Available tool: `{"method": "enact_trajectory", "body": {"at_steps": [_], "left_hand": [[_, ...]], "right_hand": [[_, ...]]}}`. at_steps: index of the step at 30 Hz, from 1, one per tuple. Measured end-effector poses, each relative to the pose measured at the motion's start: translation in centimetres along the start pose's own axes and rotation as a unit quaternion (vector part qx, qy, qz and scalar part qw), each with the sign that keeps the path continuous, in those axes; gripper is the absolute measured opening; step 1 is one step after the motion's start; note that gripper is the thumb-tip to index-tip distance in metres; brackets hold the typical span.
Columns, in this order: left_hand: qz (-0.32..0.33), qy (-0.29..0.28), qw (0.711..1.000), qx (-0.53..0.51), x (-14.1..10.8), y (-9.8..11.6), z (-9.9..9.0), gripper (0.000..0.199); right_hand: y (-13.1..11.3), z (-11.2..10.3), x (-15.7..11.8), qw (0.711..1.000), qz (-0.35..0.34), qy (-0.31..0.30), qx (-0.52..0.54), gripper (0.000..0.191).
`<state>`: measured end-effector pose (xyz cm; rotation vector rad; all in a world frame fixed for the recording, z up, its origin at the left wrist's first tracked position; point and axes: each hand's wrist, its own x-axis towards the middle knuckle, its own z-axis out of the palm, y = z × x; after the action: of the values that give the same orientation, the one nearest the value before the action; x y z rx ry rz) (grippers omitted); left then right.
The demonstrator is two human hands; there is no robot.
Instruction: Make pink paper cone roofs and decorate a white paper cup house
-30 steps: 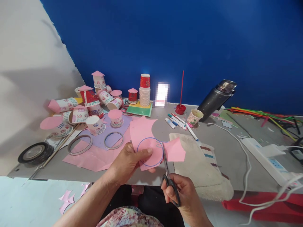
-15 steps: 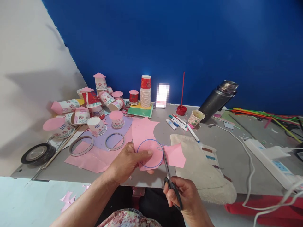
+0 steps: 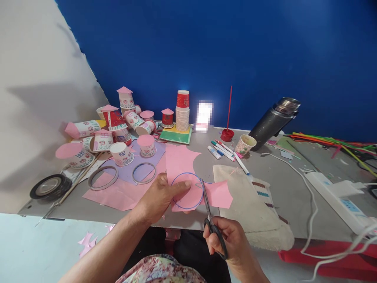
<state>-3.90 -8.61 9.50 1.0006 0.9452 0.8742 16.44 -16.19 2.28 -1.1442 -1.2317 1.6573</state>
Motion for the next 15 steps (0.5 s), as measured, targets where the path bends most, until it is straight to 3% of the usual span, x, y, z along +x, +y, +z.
{"method": "enact_trajectory", "body": {"at_steps": [15], "left_hand": [[0.002, 0.017, 1.000, 0.025, -0.14, 0.07, -0.17, 0.032]], "right_hand": [[-0.74, 0.49, 0.15, 1.000, 0.017, 0.007, 0.006, 0.052]]}}
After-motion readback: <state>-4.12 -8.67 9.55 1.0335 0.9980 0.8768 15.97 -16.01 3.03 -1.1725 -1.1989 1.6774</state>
